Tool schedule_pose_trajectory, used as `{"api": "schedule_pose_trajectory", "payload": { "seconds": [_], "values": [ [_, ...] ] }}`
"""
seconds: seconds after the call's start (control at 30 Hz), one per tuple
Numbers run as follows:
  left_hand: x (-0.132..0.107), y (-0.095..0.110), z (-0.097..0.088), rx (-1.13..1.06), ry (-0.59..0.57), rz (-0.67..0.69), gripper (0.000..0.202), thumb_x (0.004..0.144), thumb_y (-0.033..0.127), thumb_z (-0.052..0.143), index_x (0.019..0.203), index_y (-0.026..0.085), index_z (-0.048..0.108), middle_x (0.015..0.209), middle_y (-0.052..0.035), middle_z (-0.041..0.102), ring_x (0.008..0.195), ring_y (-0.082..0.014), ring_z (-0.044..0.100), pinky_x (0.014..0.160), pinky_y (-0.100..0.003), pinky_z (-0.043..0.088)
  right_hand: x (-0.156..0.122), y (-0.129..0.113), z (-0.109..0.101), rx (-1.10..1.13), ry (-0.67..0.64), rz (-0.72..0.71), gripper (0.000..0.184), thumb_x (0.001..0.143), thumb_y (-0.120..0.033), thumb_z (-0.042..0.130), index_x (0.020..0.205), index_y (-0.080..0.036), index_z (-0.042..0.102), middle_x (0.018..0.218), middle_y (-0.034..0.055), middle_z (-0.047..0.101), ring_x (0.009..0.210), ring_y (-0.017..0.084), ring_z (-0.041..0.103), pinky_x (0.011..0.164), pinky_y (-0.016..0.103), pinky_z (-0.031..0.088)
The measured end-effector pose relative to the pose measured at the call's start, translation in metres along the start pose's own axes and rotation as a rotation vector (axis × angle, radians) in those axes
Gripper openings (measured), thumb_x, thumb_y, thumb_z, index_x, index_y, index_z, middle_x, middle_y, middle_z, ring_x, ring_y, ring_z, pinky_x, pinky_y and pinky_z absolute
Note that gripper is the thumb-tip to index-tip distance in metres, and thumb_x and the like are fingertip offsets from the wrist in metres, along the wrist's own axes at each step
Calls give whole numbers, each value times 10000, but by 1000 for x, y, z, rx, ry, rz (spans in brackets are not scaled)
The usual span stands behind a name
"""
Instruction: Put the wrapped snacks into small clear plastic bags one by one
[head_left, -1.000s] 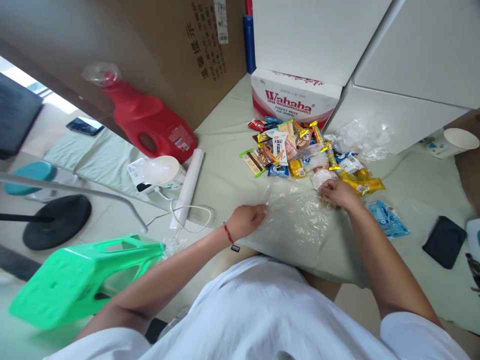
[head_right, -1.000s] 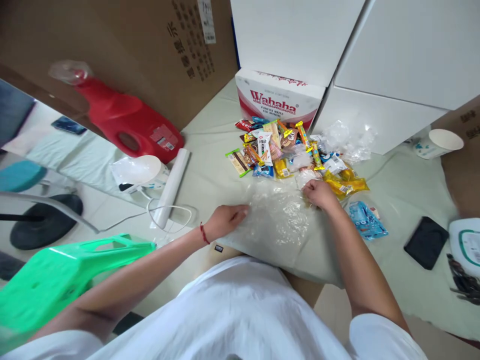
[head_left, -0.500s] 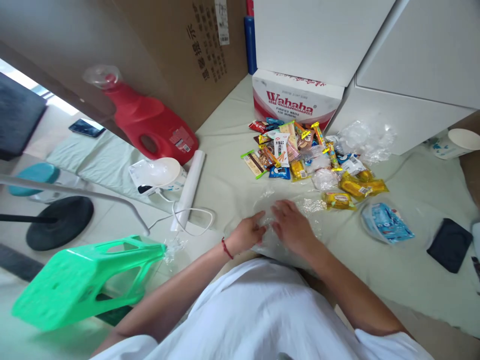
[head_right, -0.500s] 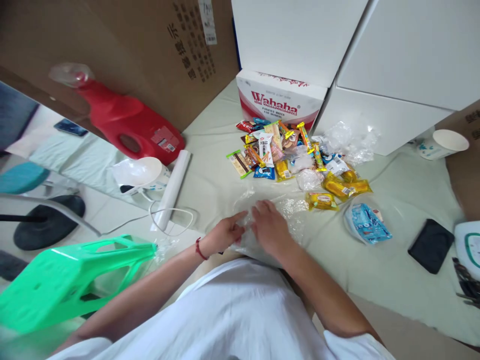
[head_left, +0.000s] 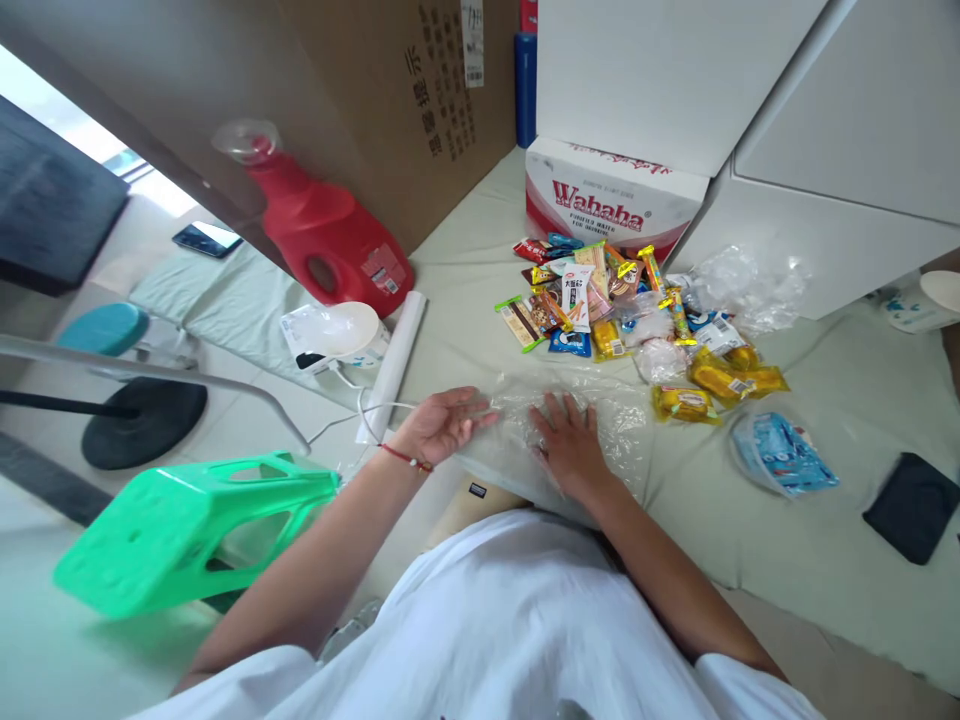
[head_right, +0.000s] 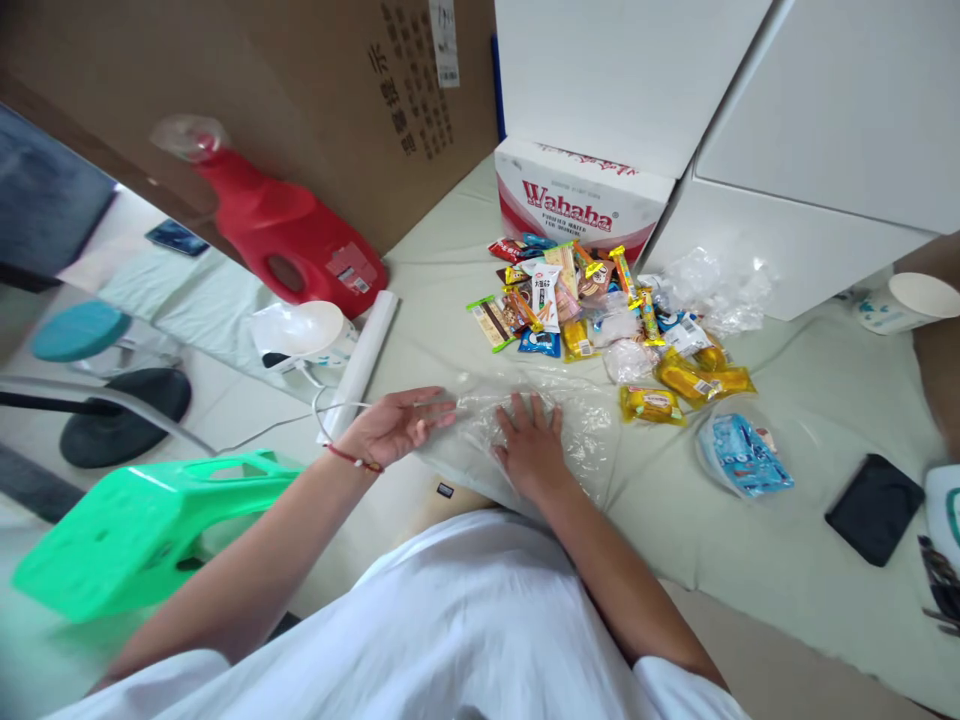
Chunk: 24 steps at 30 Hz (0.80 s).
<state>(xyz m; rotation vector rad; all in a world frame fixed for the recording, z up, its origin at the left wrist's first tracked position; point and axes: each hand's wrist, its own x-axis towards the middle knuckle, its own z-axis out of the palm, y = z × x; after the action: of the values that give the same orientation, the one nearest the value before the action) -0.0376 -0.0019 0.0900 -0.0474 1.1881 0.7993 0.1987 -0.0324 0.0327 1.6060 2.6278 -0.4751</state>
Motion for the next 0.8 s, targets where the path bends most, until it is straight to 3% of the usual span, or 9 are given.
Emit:
{"api": "schedule_pose_trajectory", "payload": {
  "seconds": [0.13,0.27,0.33,0.4,0.47,0.57,0.67,0.73,0.8],
  "values": [
    [-8,7,-8,85,59,116,233,791,5,672,977,124,597,879,-89,703,810,-263,791,442,-171,556,-1,-2,0,-34,58,-142,538,1031,-199,433,1561,-287,463,1717,57,254,1599,355,136,1213,761,73],
    [-29,-21,21,240,132,494,307,717,1,681,964,169,612,827,6,660,633,-108,696,444,-129,487,-2,-15,4,-32,70,-214,512,1043,-167,369,1528,-250,510,1672,75,362,1581,340,214,1219,764,66],
    [-37,-47,41,392,68,692,248,739,46,653,935,195,624,803,31,654,570,-76,625,432,-138,450,-1,-20,9,-23,61,-177,499,1053,-197,363,1520,-269,523,1650,68,405,1558,354,276,1213,773,93],
    [-34,-74,58,635,-120,776,101,813,115,601,854,195,646,795,-1,680,680,-125,673,583,-213,562,1,-24,14,-7,61,-133,492,1056,-257,391,1526,-330,517,1647,22,410,1544,356,309,1227,754,119],
    [-15,-92,67,889,-177,929,189,916,179,506,818,196,667,909,-54,735,907,-184,714,863,-326,607,1,-27,19,10,74,-95,512,1046,-294,430,1553,-342,486,1646,15,408,1534,355,327,1246,721,137],
    [32,-91,64,1256,131,1154,349,993,200,378,1092,168,711,1258,-127,725,1303,-252,606,1165,-472,450,-3,-29,22,27,86,-89,558,1017,-220,460,1575,-228,469,1620,124,439,1520,371,342,1243,728,106],
    [72,-75,47,1606,327,1149,463,1037,267,335,1394,150,605,1534,-146,564,1495,-277,438,1258,-571,280,-11,-22,22,61,84,-120,540,996,-127,434,1521,-193,539,1596,156,469,1520,365,342,1234,723,135],
    [83,-69,35,1764,347,1152,520,1060,327,299,1501,160,519,1613,-137,469,1527,-270,394,1273,-596,213,-14,-8,16,115,47,-171,537,962,-84,452,1459,-219,605,1574,129,504,1499,340,385,1236,648,238],
    [85,-68,27,1876,322,1172,573,1065,391,294,1564,152,442,1654,-142,394,1549,-275,354,1279,-621,154,-9,14,0,209,-10,-208,525,917,-61,491,1376,-241,668,1479,103,603,1397,287,519,1189,511,386]
  ]
}}
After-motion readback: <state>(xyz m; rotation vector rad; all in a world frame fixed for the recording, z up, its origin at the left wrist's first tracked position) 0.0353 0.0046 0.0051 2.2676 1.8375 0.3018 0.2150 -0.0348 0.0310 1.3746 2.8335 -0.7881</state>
